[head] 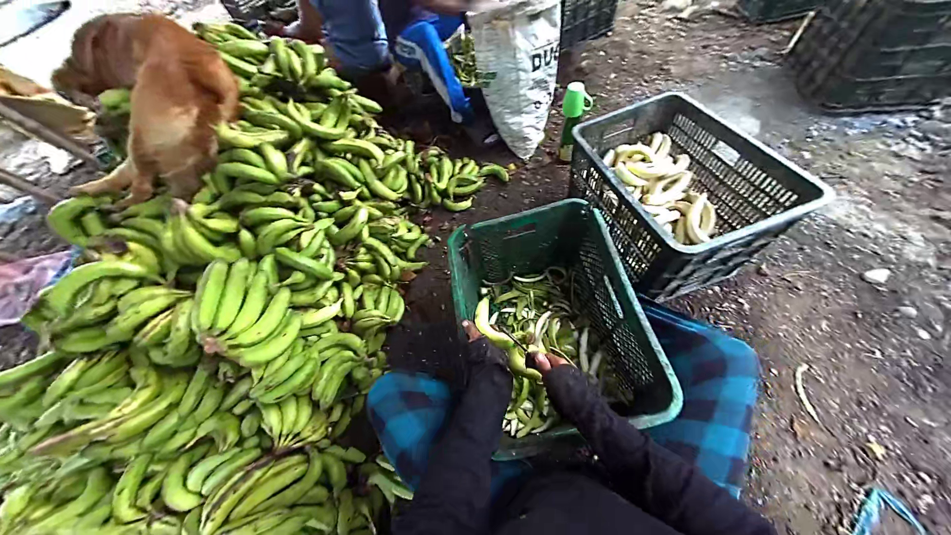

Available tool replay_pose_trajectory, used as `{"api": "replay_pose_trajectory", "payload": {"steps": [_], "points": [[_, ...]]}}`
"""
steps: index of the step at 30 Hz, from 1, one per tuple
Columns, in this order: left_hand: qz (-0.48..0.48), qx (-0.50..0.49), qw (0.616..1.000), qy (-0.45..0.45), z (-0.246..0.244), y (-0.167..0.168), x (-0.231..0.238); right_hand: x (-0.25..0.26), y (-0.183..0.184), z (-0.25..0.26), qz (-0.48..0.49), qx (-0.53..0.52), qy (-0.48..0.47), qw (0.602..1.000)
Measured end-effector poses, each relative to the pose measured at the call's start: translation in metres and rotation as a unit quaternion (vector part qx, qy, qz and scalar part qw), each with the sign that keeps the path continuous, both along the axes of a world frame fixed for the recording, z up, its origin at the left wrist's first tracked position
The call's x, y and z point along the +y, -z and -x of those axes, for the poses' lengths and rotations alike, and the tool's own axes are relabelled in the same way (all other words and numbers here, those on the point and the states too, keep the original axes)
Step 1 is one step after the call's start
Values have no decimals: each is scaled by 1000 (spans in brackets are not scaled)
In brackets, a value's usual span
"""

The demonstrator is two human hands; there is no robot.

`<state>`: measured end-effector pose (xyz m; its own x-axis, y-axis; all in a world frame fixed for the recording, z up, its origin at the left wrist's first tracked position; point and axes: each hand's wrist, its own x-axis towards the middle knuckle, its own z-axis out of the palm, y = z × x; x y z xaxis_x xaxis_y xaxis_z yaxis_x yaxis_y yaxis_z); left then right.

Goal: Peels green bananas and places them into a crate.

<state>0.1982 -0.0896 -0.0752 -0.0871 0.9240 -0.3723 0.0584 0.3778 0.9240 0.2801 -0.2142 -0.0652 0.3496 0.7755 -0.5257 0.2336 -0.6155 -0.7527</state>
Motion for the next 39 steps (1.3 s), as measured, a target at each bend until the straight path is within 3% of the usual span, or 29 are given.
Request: {"api": "replay_pose_trajectory", "payload": {"steps": [3,5,6,8,10,12,13,14,16,18,20,22,26,28,31,32,34,36,38,39], "points": [[20,-59,998,-6,-9,7,-6,-7,8,0,-38,-12,17,999],[21,-49,998,-19,-11,4,4,-6,-17,-3,-59,-11,17,998],[-3,-48,999,-8,-9,14,16,-5,-29,-5,-71,-22,10,997],[-143,-65,987,26,-3,61,50,-3,-52,-12,-88,-27,-16,996],[-239,-119,962,55,0,69,63,4,-34,-12,-164,-26,17,986],[-266,-211,939,54,0,37,43,9,-2,-10,-167,25,53,984],[-142,-192,971,1,-7,-17,16,4,12,-11,-126,52,62,989],[-88,-200,976,-12,-7,-49,1,-5,19,-12,-81,60,71,992],[-82,-208,974,36,-2,-75,5,-14,1,-23,-63,25,79,995],[-47,-152,979,129,9,-69,17,-12,-24,-38,-122,-49,51,990],[-10,-119,974,191,10,-60,17,-4,-52,-54,-120,-134,-20,984],[27,-103,973,205,-2,-76,8,3,-73,-66,-116,-214,-81,966],[100,-80,974,186,-12,-99,-9,0,-69,-63,-146,-262,-128,945],[74,-37,973,215,-10,-96,-14,3,-66,-55,-123,-251,-111,954],[-46,215,926,308,-8,-81,-12,24,-62,-46,-43,-203,-65,976],[-55,209,934,284,-9,-67,-11,33,-52,-47,-27,-185,-40,981],[-50,122,969,210,-8,-52,-18,51,-16,-59,-32,-149,23,988],[-4,-130,989,71,-11,-51,-30,57,9,-75,-56,-127,87,986],[42,-335,941,18,-9,-49,-19,49,3,-90,-73,-132,74,986],[59,-377,924,15,-6,-50,-14,38,-14,-93,-69,-145,22,987]]}}
